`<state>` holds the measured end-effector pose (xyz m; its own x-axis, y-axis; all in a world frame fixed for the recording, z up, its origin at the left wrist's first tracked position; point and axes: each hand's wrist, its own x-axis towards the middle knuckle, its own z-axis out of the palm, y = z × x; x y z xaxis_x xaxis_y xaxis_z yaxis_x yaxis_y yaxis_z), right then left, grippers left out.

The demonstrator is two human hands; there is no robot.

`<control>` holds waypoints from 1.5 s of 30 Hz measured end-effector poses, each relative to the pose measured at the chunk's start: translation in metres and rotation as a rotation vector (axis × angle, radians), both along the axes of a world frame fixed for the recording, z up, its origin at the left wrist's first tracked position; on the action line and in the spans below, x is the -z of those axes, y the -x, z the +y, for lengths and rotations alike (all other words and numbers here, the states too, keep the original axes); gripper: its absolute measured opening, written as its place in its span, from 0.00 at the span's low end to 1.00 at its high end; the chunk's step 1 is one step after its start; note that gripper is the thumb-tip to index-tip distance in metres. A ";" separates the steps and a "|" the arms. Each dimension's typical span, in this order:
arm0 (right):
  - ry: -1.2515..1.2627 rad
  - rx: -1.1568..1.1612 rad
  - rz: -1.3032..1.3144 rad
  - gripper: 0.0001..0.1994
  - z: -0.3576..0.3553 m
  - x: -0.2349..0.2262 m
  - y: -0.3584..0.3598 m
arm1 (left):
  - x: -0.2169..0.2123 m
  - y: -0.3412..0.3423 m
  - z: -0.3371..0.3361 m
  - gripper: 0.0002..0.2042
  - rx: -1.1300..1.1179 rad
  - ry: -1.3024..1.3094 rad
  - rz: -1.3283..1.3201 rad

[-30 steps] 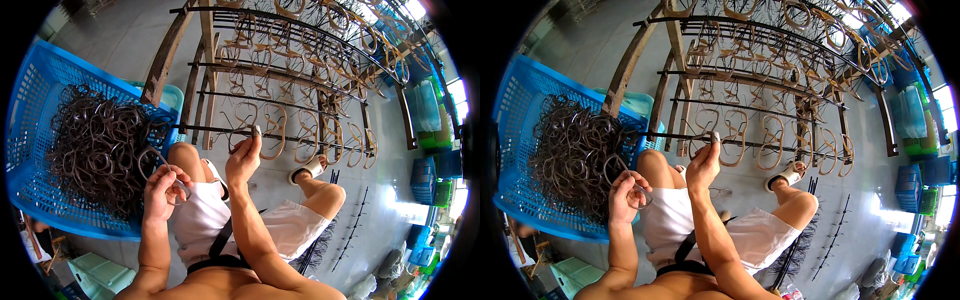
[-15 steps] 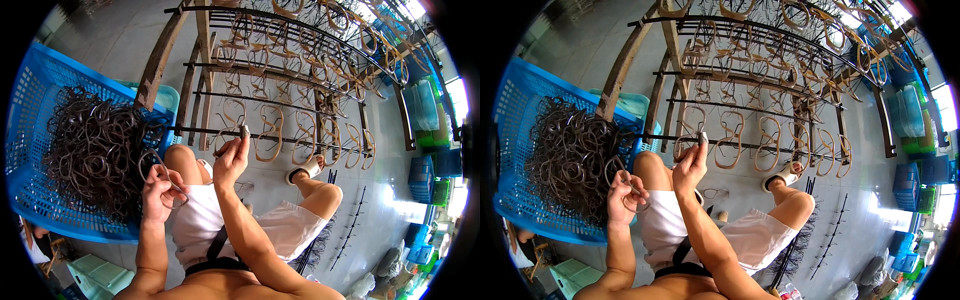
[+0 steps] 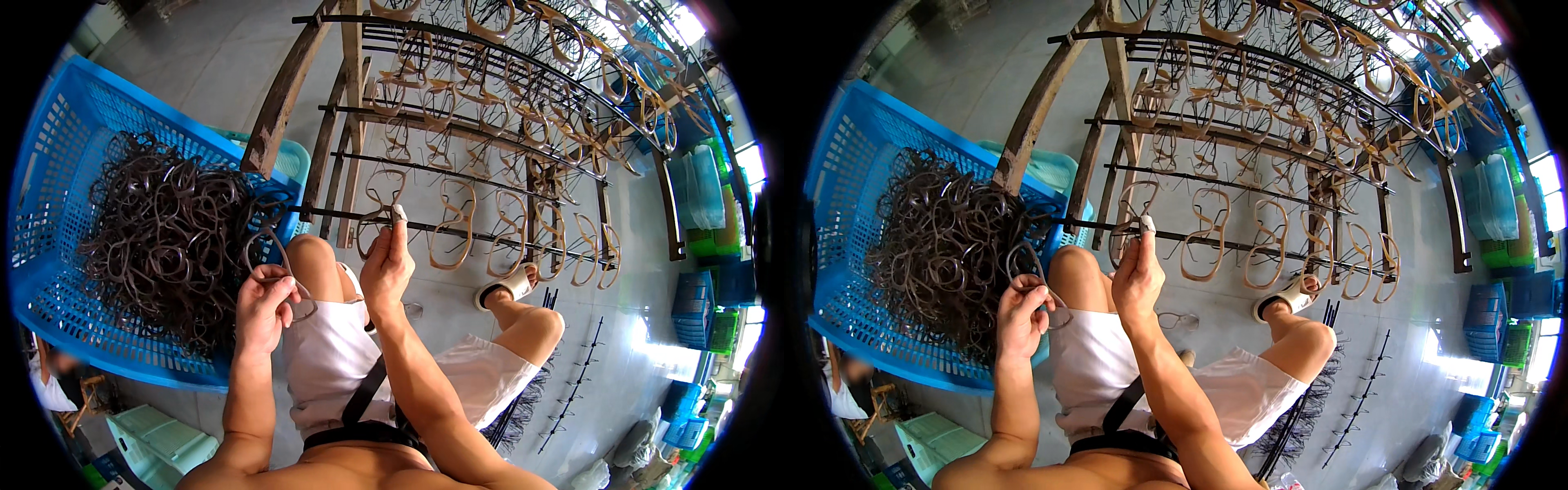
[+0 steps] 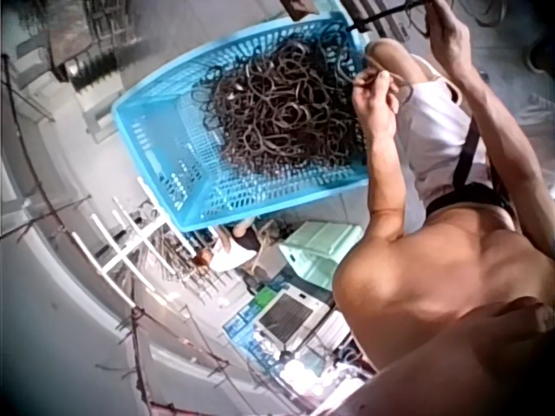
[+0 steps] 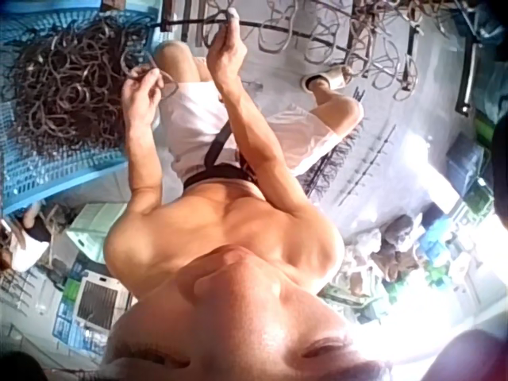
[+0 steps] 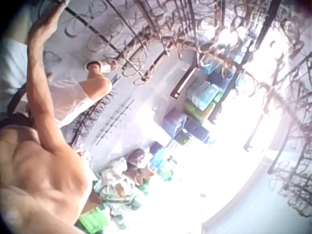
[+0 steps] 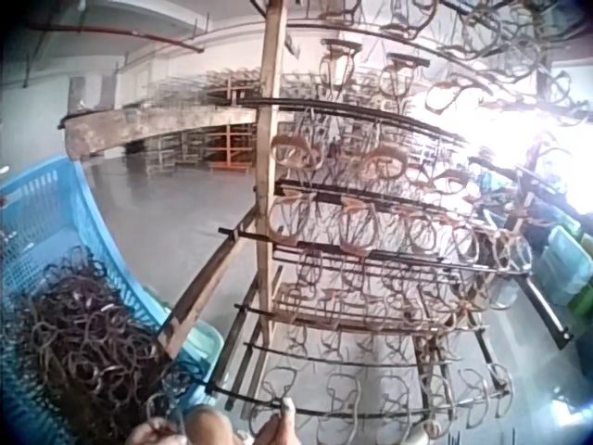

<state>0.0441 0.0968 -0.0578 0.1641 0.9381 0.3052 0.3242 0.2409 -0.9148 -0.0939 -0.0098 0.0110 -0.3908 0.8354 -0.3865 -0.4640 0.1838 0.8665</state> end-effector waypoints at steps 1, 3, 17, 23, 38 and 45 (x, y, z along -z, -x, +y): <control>-0.016 0.005 -0.013 0.16 0.002 0.003 0.000 | -0.002 -0.001 0.000 0.07 0.010 0.001 -0.006; -0.026 0.015 -0.031 0.15 0.002 0.004 -0.001 | -0.006 -0.005 0.001 0.07 0.030 0.003 -0.017; 0.364 -0.184 0.468 0.16 0.009 -0.024 -0.021 | -0.007 -0.001 -0.016 0.03 0.020 -0.051 -0.021; 0.396 -0.137 0.523 0.17 -0.002 0.008 -0.026 | -0.010 0.000 -0.022 0.07 0.067 -0.109 -0.123; 0.480 -0.742 0.644 0.19 -0.116 -0.027 -0.058 | 0.008 -0.067 -0.013 0.06 0.152 -0.235 -0.081; 0.241 -0.091 0.806 0.13 -0.054 -0.038 -0.161 | 0.042 0.005 0.051 0.13 -0.019 -0.154 0.708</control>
